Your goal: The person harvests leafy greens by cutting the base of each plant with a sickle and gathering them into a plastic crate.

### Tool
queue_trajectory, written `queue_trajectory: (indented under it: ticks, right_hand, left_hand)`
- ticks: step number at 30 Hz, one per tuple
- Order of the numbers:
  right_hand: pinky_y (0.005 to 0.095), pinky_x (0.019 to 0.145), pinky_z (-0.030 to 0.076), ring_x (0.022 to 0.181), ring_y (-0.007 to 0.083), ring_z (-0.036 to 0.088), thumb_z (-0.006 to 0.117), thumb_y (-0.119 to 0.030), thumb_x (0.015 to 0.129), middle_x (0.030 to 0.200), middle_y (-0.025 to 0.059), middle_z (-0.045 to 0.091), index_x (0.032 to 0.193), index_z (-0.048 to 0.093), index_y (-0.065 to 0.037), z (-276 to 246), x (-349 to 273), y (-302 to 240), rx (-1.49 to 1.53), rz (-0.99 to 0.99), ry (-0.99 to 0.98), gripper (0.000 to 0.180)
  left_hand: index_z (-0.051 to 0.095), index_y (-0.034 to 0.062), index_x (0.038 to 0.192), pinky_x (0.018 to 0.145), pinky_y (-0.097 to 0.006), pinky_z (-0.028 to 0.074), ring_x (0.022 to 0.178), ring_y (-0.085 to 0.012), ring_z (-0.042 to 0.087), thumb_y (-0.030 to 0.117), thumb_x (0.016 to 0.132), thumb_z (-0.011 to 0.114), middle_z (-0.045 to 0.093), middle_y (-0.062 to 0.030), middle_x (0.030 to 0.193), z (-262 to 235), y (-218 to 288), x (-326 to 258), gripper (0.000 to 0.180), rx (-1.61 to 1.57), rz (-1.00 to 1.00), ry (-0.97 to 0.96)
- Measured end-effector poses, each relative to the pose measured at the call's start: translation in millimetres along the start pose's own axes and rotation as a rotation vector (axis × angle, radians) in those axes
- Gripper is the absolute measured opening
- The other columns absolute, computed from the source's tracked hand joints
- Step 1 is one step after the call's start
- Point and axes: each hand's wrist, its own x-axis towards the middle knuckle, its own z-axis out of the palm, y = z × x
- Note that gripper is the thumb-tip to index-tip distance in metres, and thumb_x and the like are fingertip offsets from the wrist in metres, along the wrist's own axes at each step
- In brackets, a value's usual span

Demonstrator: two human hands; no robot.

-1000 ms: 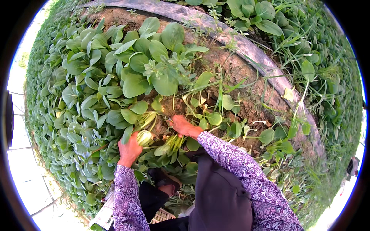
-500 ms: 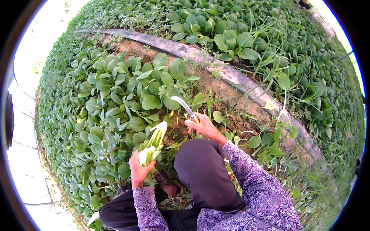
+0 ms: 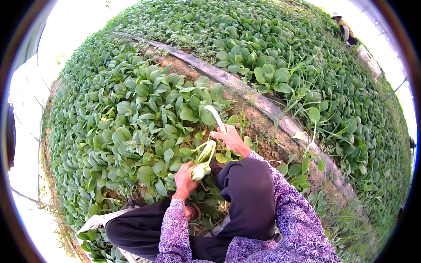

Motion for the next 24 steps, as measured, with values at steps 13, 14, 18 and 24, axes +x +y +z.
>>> queue_trajectory:
  ticks: [13, 14, 18, 24]
  right_hand:
    - [0.0234, 0.043, 0.037, 0.052, 0.0062, 0.046, 0.077, -0.015, 0.061, 0.066, 0.0001, 0.050, 0.084, 0.054, -0.004, -8, 30, 44, -0.167, 0.120, -0.273, 0.034]
    - [0.0270, 0.044, 0.038, 0.051, 0.0111, 0.048, 0.073, -0.014, 0.061, 0.065, 0.0030, 0.052, 0.080, 0.054, -0.003, -13, 35, 48, -0.277, 0.050, -0.271, 0.029]
    - [0.0429, 0.058, 0.043, 0.065, 0.0417, 0.053, 0.059, -0.008, 0.061, 0.066, 0.0173, 0.056, 0.080, 0.053, -0.003, -30, 37, 71, -0.715, -0.271, -0.019, 0.020]
    - [0.0369, 0.049, 0.041, 0.054, 0.0267, 0.053, 0.067, -0.023, 0.073, 0.063, 0.0107, 0.055, 0.085, 0.053, -0.006, -74, 8, 87, -0.841, -0.311, 0.136, 0.025]
  left_hand:
    - [0.062, 0.0056, 0.102, 0.072, -0.034, 0.046, 0.104, -0.0238, 0.053, 0.005, 0.063, 0.064, 0.054, -0.0097, 0.115, -6, 3, 18, 0.039, 0.197, 0.282, -0.192]
    - [0.061, 0.0041, 0.099, 0.069, -0.032, 0.044, 0.103, -0.0215, 0.053, 0.005, 0.066, 0.059, 0.053, -0.0094, 0.115, -10, 9, 25, 0.033, 0.202, 0.315, -0.212]
    - [0.061, 0.0042, 0.100, 0.070, -0.033, 0.044, 0.101, -0.0225, 0.053, 0.005, 0.061, 0.060, 0.054, -0.0094, 0.114, -18, 16, 38, 0.039, 0.239, 0.400, -0.303]
    - [0.061, 0.0071, 0.106, 0.078, -0.037, 0.047, 0.098, -0.0289, 0.056, 0.002, 0.045, 0.067, 0.057, -0.0135, 0.109, -41, 17, 41, 0.061, 0.110, 0.172, -0.190]
